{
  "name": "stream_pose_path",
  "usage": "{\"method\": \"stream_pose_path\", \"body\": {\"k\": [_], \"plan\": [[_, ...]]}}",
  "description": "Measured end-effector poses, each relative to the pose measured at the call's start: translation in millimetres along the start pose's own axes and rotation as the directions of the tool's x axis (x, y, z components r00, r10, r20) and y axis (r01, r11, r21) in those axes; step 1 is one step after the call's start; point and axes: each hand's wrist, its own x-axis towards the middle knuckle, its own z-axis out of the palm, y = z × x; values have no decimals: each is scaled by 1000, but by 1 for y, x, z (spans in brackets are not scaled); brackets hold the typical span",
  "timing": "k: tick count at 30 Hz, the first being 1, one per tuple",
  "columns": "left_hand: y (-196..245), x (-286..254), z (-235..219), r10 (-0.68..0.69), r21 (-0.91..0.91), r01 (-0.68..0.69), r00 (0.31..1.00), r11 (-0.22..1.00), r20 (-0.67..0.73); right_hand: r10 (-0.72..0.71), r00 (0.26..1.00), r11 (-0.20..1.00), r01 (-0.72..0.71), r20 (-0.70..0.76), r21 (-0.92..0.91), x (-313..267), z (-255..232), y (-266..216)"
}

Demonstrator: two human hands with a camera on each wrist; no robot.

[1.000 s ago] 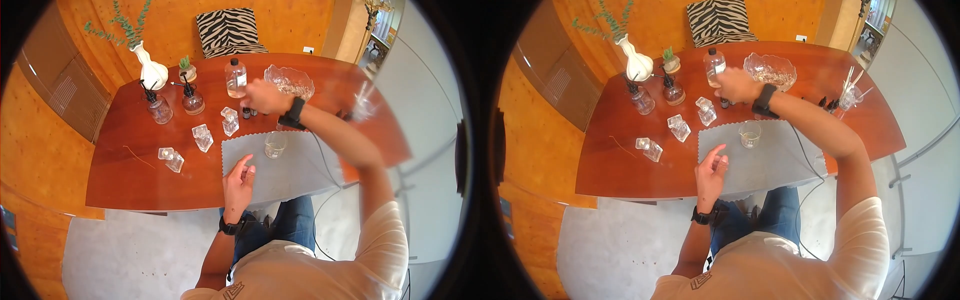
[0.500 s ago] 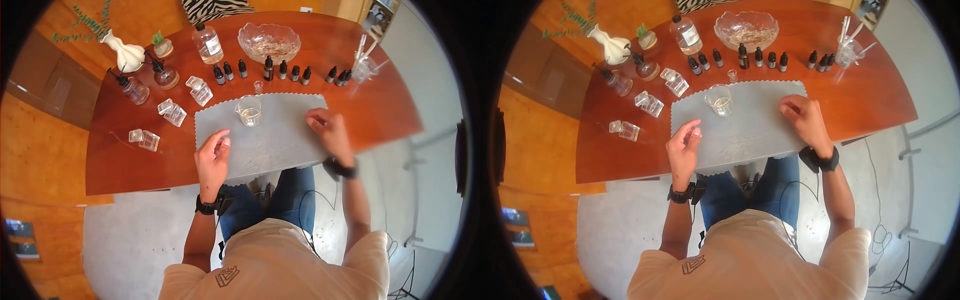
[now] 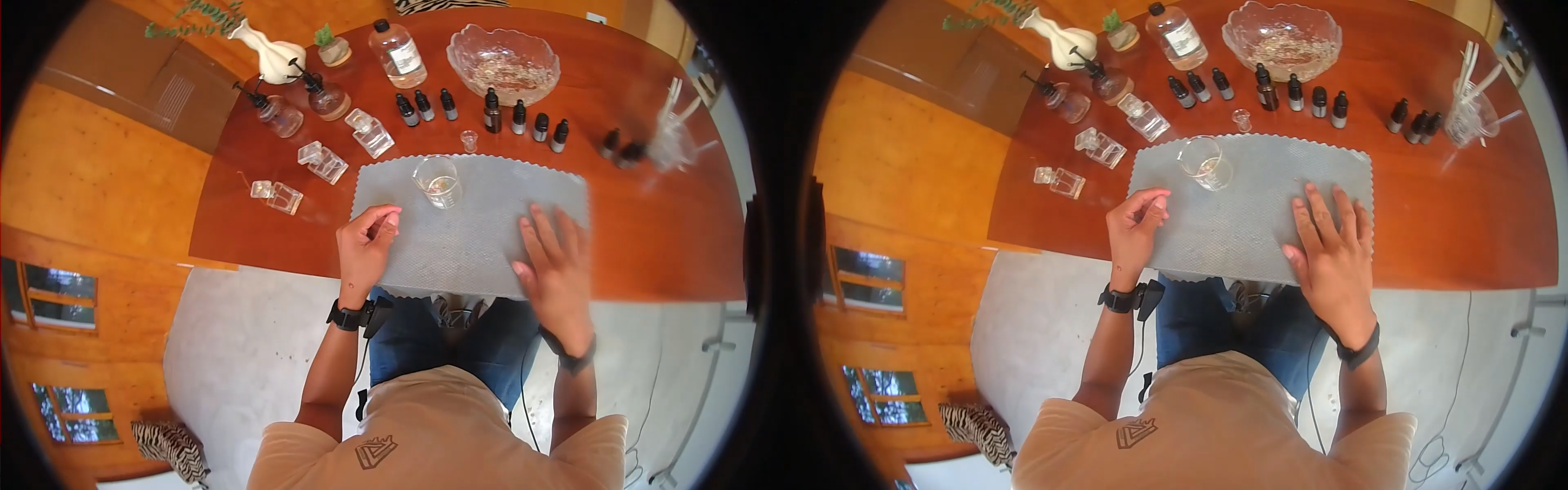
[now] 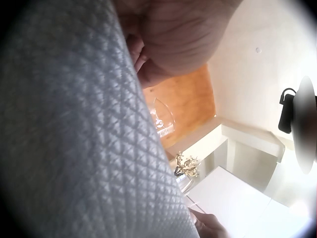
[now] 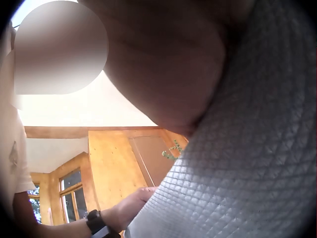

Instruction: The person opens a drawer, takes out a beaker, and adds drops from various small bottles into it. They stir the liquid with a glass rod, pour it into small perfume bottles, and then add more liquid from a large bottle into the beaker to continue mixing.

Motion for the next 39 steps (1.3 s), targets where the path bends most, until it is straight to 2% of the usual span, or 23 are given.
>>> {"method": "stream_pose_path", "body": {"k": [4, 10, 17, 20, 23, 26, 29, 32, 35, 36, 38, 39], "plan": [[-1, -1, -1, -36, -19, 37, 999, 999, 20, -4, 999, 999, 2, 41, 49, -2, -4, 2], [2, -1, -2, -55, 5, 55, 998, 998, 10, -1, 1000, 973, 3, -12, 232, -5, -5, 11], [1, -2, 1, -86, -56, 86, 996, 995, -11, 31, 999, 963, -21, -32, 270, -4, -7, 10], [0, -2, 0, -91, -14, 91, 996, 996, -1, 52, 997, 959, -36, -51, 282, -3, -5, 10], [-2, -1, 2, -40, -26, 40, 999, 999, -12, 71, 991, 964, -39, -115, 263, -2, -5, 5], [-6, -3, 1, -1, -19, 0, 1000, 1000, -15, 241, 944, 904, -134, -226, 405, -3, -1, 1], [-5, -2, 1, 18, -16, -19, 1000, 1000, -25, 337, 922, 885, -241, -192, 398, -9, 3, 2], [3, -5, 0, 16, -23, -16, 1000, 1000, -22, 250, 942, 943, -185, -222, 278, -1, 5, -1], [5, -5, -3, 31, -27, -31, 999, 999, -9, 149, 989, 947, -142, -4, 289, 2, -11, 6], [5, -5, -3, 47, -32, -47, 999, 998, -12, 79, 985, 922, -130, 152, 365, 10, -27, 11], [4, -6, -4, 77, -44, -77, 997, 996, -14, -86, 894, 848, -166, 440, 504, 38, -77, 13], [4, -6, -4, 96, -50, -96, 995, 994, -11, -98, 931, 881, -84, 353, 466, 60, -99, 5]]}}
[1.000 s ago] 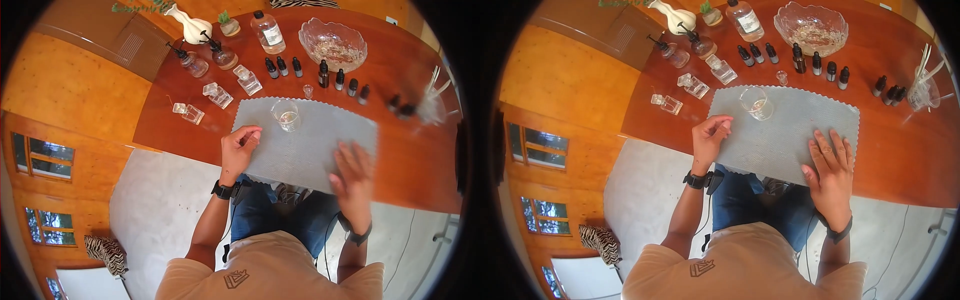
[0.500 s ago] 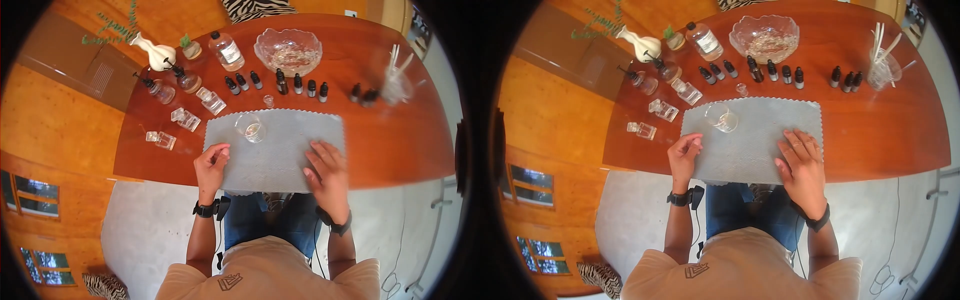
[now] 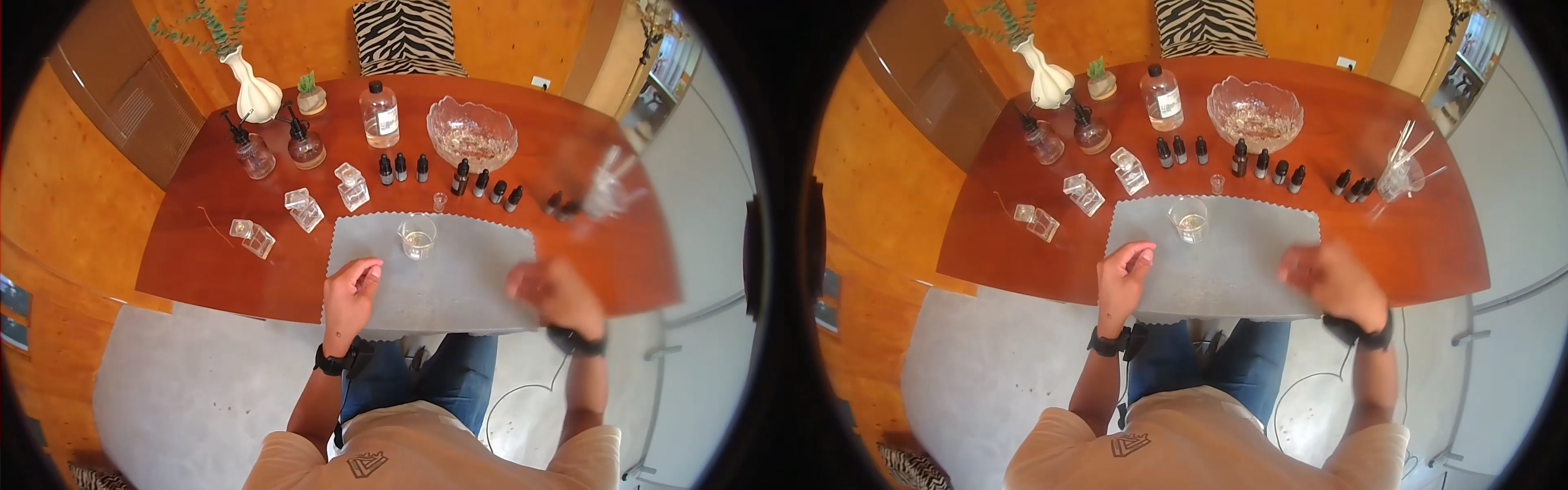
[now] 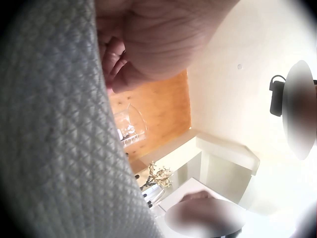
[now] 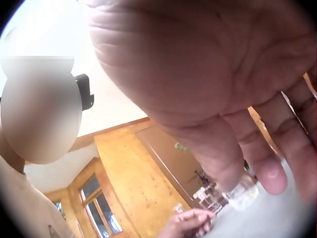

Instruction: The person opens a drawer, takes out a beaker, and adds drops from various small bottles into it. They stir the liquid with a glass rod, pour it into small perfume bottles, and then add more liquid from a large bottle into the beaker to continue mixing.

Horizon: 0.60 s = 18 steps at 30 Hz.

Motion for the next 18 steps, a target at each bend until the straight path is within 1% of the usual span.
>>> {"method": "stream_pose_path", "body": {"k": [1, 3, 4, 5, 6, 8, 9, 10, 13, 16, 18], "plan": [[0, 0, -1, 18, -5, -18, 1000, 1000, 4, -34, 996, 998, 30, -79, -49, 16, -20, -20], [1, 0, -2, 52, 9, -52, 999, 999, 11, -120, 953, 991, 98, -280, -91, 70, -48, -50], [3, -1, -3, 63, 15, -63, 998, 998, 13, -150, 937, 987, 122, -317, -108, 106, -59, -57], [4, -1, -5, 75, 23, -75, 997, 997, 14, -170, 930, 983, 137, -325, -123, 145, -66, -59], [3, -1, -7, 116, 25, -116, 993, 993, 18, -118, 972, 982, 84, -202, -172, 185, -79, -65], [5, -2, -11, 106, 7, -106, 994, 994, 26, -323, 941, 920, 288, -97, -265, 279, -84, -29], [6, -3, -13, 99, 1, -99, 995, 995, 34, -197, 976, 959, 172, -93, -225, 313, -77, -24], [3, -3, -14, 122, -10, -122, 992, 992, 22, -68, 994, 982, 52, -82, -184, 342, -66, -24], [2, -2, -19, 118, -64, -116, 993, 991, 28, 82, 993, 972, -99, -89, -215, 393, -38, -26], [-4, -2, -20, 96, -93, -95, 995, 991, 7, 86, 992, 912, -116, -93, -392, 423, -19, -22], [-5, 0, -20, 102, -90, -102, 995, 991, -6, -104, 972, 854, -20, -209, -519, 439, -9, -5]]}}
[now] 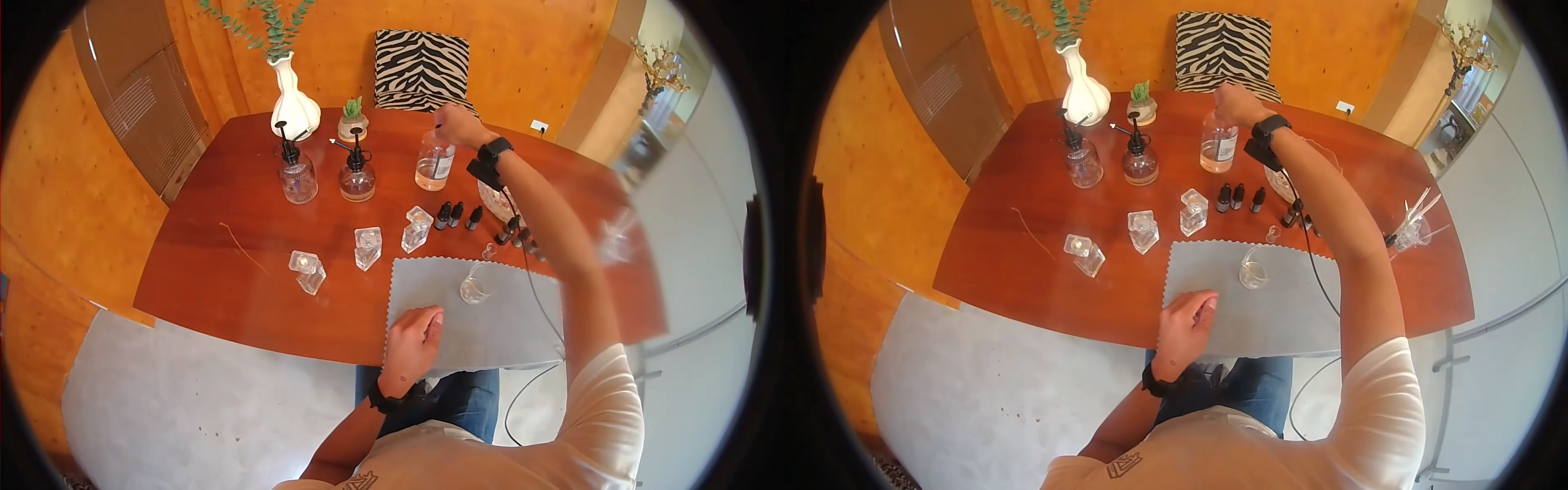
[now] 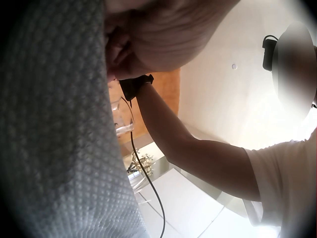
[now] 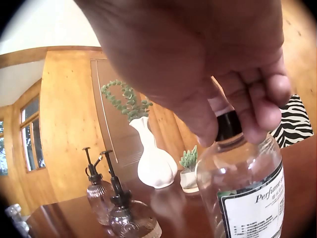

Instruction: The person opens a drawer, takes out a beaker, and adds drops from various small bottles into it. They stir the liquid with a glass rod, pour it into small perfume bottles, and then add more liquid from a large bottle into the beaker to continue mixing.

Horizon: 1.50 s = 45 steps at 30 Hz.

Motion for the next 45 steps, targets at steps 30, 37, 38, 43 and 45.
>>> {"method": "stream_pose_path", "body": {"k": [30, 37, 38, 43, 45], "plan": [[40, -47, 50, 146, -132, -155, 986, 979, -78, -157, 975, 822, 217, -157, 527, -379, -94, -131], [50, -57, 28, 142, -400, 83, 853, 913, 501, -550, 832, 554, 430, -75, 713, -388, -116, -85], [53, -60, 25, 70, -408, 216, 811, 887, 581, -576, 817, 578, 376, 35, 724, -390, -124, -77], [50, -68, 35, 51, -540, 344, 808, 768, 587, -474, 881, 667, 365, -8, 649, -404, -118, -70], [57, -65, 37, 9, -553, 353, 837, 755, 547, -387, 918, 714, 240, 84, 658, -405, -113, -77]]}}
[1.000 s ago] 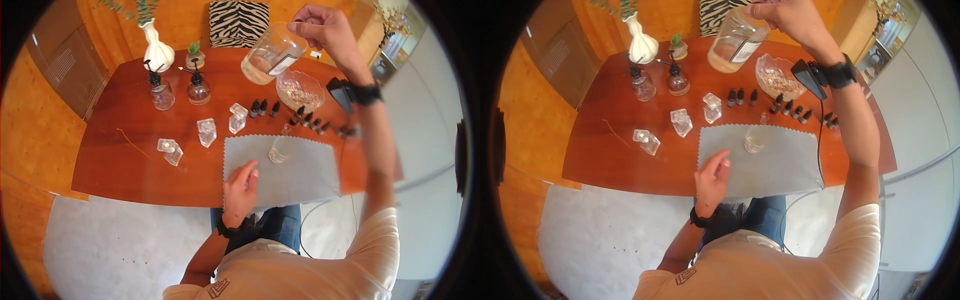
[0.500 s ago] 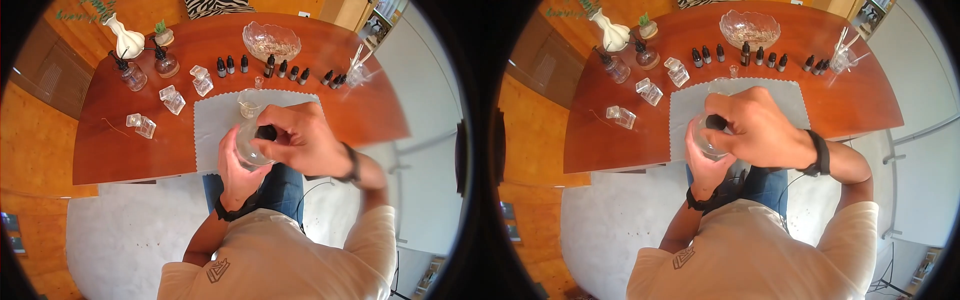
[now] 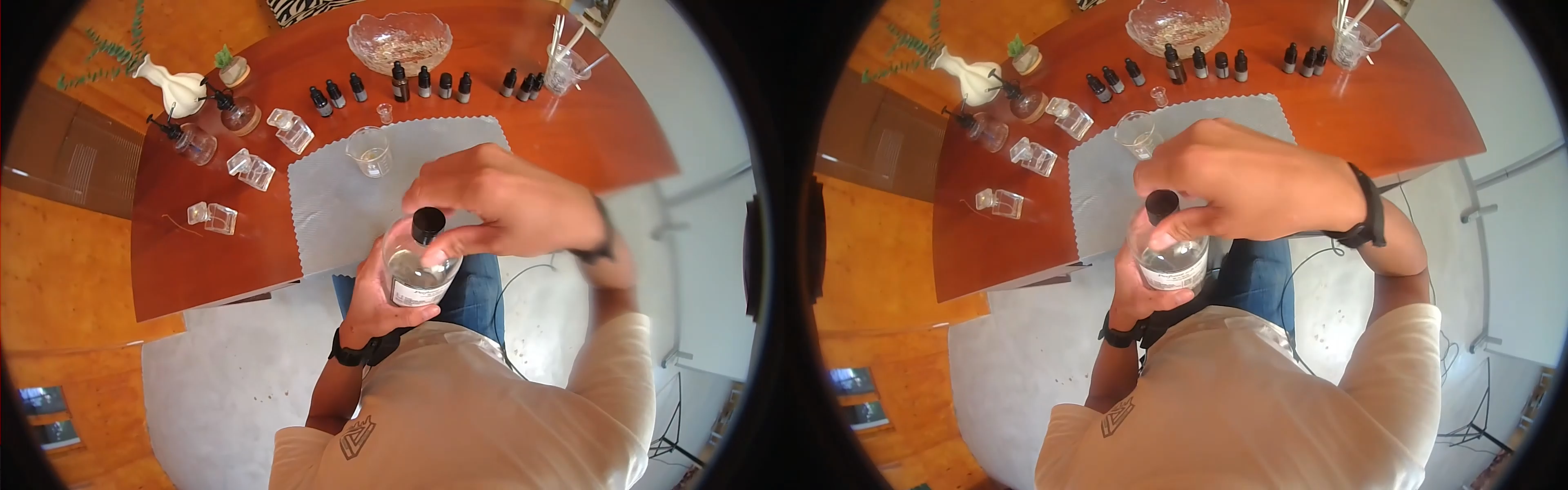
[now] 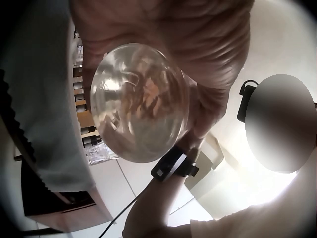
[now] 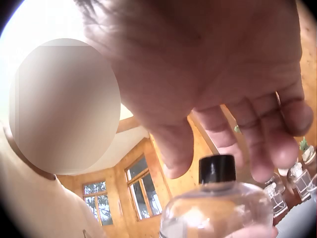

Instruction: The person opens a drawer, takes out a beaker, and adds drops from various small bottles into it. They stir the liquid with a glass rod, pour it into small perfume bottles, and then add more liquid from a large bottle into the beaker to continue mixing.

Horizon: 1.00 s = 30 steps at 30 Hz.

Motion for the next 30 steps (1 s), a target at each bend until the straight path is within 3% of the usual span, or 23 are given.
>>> {"method": "stream_pose_path", "body": {"k": [1, 4, 6, 8, 10, 13, 17, 20, 25, 30], "plan": [[-4, 1, -2, 10, 5, -10, 1000, 1000, 9, 36, 999, 999, -35, 29, -29, -1, 1, 0], [-7, -3, -11, 35, 73, -38, 998, 997, 48, -108, 992, 994, 107, 58, 18, -1, -5, 1], [-4, -7, -13, 1, 103, -6, 999, 995, 44, -136, 991, 983, 135, -4, 121, -2, 1, 6], [-6, -6, -15, -9, 127, 5, 999, 992, 34, -94, 996, 990, 93, 5, 102, -2, 4, 9], [-12, -7, -17, -5, 149, 3, 1000, 989, 14, 19, 997, 999, -16, 73, -32, -3, 9, 8], [-12, -11, -18, -26, 121, 21, 999, 992, 38, -15, 995, 996, 7, 94, 85, -1, 8, 6], [2, -13, -22, -173, -87, 182, 980, 979, 100, -199, 978, 961, 180, 70, 209, 1, 8, 18], [-1, -15, -33, -227, -65, 239, 962, 969, 151, -272, 962, 927, 271, -35, 260, 6, 17, 26], [-9, -13, -33, -219, -87, 226, 972, 970, 86, -4, 1000, 993, 4, 2, 117, 11, 24, 17], [-3, -13, -46, -274, -150, 309, 937, 939, 218, -200, 975, 940, 217, -93, 261, 15, 19, 24]]}}
